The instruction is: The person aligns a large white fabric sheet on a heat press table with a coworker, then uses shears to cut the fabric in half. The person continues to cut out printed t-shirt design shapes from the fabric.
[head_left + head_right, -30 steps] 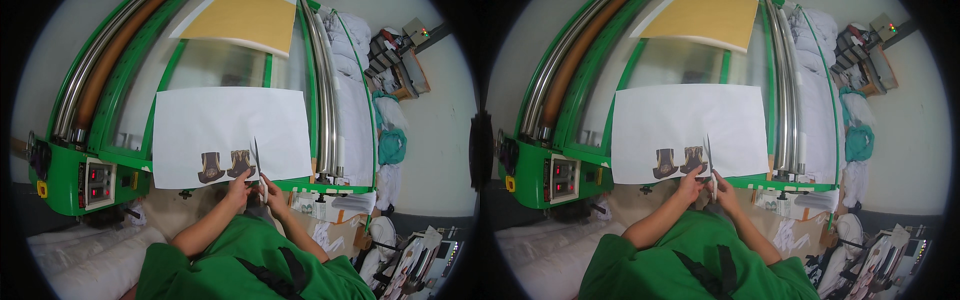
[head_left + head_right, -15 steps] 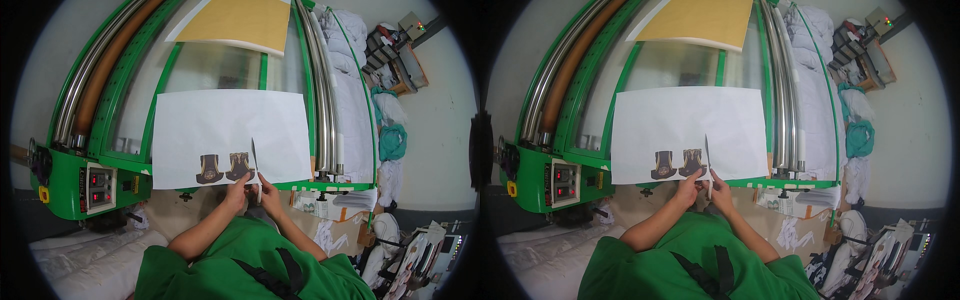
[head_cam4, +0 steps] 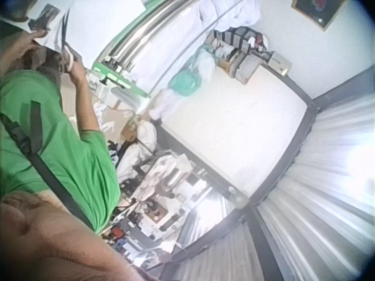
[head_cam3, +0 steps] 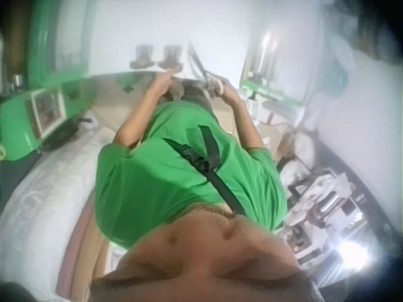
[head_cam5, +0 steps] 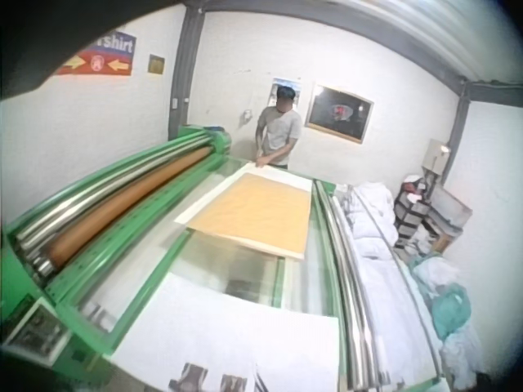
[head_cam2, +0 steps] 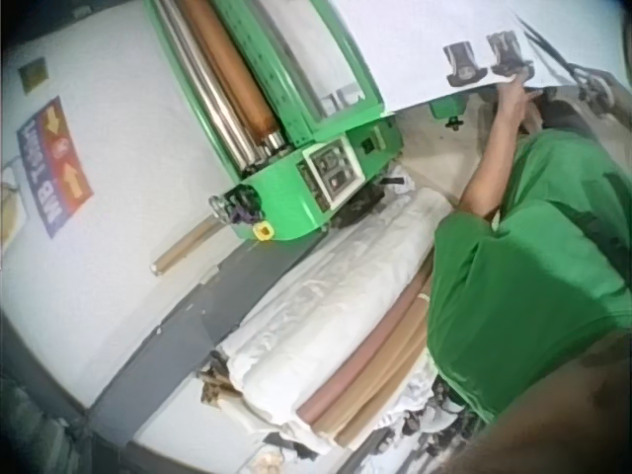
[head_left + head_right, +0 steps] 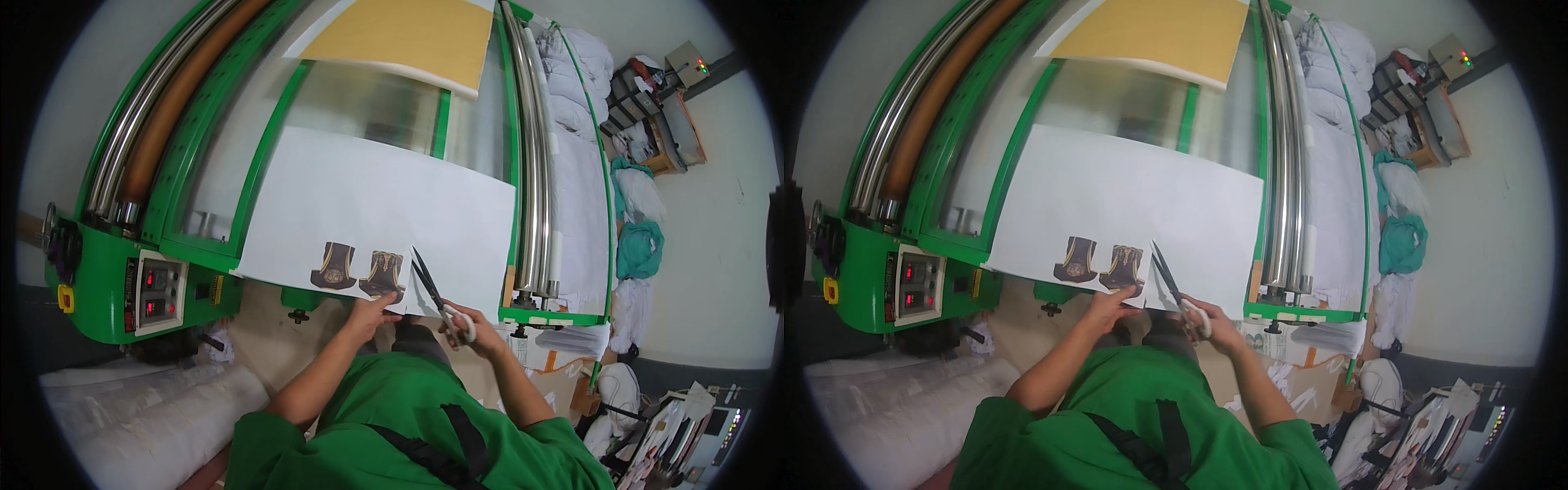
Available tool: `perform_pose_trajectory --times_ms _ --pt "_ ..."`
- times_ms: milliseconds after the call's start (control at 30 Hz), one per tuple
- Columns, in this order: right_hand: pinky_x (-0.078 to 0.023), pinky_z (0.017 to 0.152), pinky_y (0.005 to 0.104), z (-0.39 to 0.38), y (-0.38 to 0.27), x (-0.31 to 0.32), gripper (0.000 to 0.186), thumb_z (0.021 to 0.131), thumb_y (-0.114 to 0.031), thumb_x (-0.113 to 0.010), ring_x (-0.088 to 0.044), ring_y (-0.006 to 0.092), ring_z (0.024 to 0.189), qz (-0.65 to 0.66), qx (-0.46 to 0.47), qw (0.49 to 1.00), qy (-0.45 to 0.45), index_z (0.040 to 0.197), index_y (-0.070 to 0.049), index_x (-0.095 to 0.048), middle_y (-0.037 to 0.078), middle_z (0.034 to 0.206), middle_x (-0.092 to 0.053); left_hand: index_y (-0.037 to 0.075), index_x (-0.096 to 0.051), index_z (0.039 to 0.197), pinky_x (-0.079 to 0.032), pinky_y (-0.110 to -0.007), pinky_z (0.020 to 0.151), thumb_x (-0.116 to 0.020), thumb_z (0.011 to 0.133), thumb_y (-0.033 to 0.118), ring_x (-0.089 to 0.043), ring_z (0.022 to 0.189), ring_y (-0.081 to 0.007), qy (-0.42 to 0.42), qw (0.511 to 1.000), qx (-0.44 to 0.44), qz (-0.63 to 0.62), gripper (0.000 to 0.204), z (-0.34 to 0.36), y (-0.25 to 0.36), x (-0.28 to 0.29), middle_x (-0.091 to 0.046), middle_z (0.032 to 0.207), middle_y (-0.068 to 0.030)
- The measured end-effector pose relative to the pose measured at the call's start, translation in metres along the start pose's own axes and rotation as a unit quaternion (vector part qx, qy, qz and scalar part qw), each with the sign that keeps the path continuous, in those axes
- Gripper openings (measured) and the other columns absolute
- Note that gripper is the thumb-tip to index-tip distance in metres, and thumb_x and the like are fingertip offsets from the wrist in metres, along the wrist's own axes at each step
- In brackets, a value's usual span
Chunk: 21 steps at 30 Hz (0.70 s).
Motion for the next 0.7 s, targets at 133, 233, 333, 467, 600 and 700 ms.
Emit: perform_pose_trajectory --times_ms 133,233,333,467,600,700 --pt "-0.055 0.063 0.0297 -0.004 -0.028 0.027 0.071 0.102 -0.039 -0.074 -0.067 0.0156 0.073 -0.009 -0.061 0.995 -0.074 0.162 -0.011 -0.048 0.012 0.102 -0.074 0.004 -0.062 0.136 -0.066 -0.046 0.084 -0.080 0.096 0.012 -0.073 0.108 -0.0256 -0.012 0.994 0.044 0.095 0.045 -0.002 0.022 0.013 -0.073 0.121 -0.0103" --pt "-0.054 0.065 0.0281 0.014 -0.047 0.042 0.077 0.099 -0.040 -0.079 -0.064 0.0120 0.075 -0.110 -0.060 0.986 -0.112 0.163 -0.012 -0.046 0.007 0.102 -0.072 0.001 -0.061 0.135 -0.066 -0.045 0.083 -0.081 0.094 0.009 -0.074 0.107 -0.0258 0.030 0.995 0.028 0.093 0.046 -0.002 0.030 0.026 -0.073 0.121 -0.0114" --pt "-0.054 0.067 0.0278 0.037 -0.059 0.052 0.078 0.098 -0.040 -0.080 -0.063 0.0114 0.075 -0.106 -0.080 0.977 -0.165 0.163 -0.011 -0.046 0.005 0.103 -0.072 0.000 -0.061 0.135 -0.067 -0.045 0.085 -0.078 0.095 0.007 -0.074 0.108 -0.0273 0.064 0.998 -0.001 0.016 0.044 -0.012 0.029 0.022 -0.072 0.121 -0.0125" --pt "-0.056 0.071 0.0286 0.066 -0.072 0.059 0.077 0.099 -0.035 -0.079 -0.064 0.0117 0.078 -0.162 -0.086 0.961 -0.207 0.164 -0.013 -0.045 0.006 0.108 -0.072 0.002 -0.058 0.131 -0.066 -0.047 0.089 -0.076 0.099 0.012 -0.074 0.110 -0.0307 0.152 0.975 -0.065 -0.149 0.038 -0.030 0.013 -0.001 -0.070 0.121 -0.0107" --pt "-0.055 0.073 0.0281 0.087 -0.064 0.064 0.079 0.099 -0.032 -0.080 -0.064 0.0111 0.081 -0.166 -0.077 0.953 -0.242 0.165 -0.013 -0.043 0.005 0.110 -0.071 0.004 -0.057 0.130 -0.064 -0.052 0.095 -0.075 0.101 0.015 -0.072 0.115 -0.0340 0.209 0.948 -0.091 -0.220 0.036 -0.030 0.002 -0.029 -0.067 0.124 -0.0102" --pt "-0.055 0.073 0.0282 0.088 -0.063 0.062 0.080 0.098 -0.030 -0.081 -0.065 0.0113 0.082 -0.137 -0.090 0.952 -0.260 0.165 -0.013 -0.042 0.005 0.111 -0.071 0.005 -0.057 0.133 -0.063 -0.055 0.096 -0.073 0.102 0.015 -0.071 0.118 -0.0357 0.240 0.933 -0.094 -0.251 0.036 -0.025 -0.009 -0.038 -0.066 0.127 -0.0107"
Point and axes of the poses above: each hand's wrist, its own z-axis towards the middle knuckle, its own x-axis out of the back of the hand, y = z × x, the point moved 7 cm from there along z, towards the middle knuckle
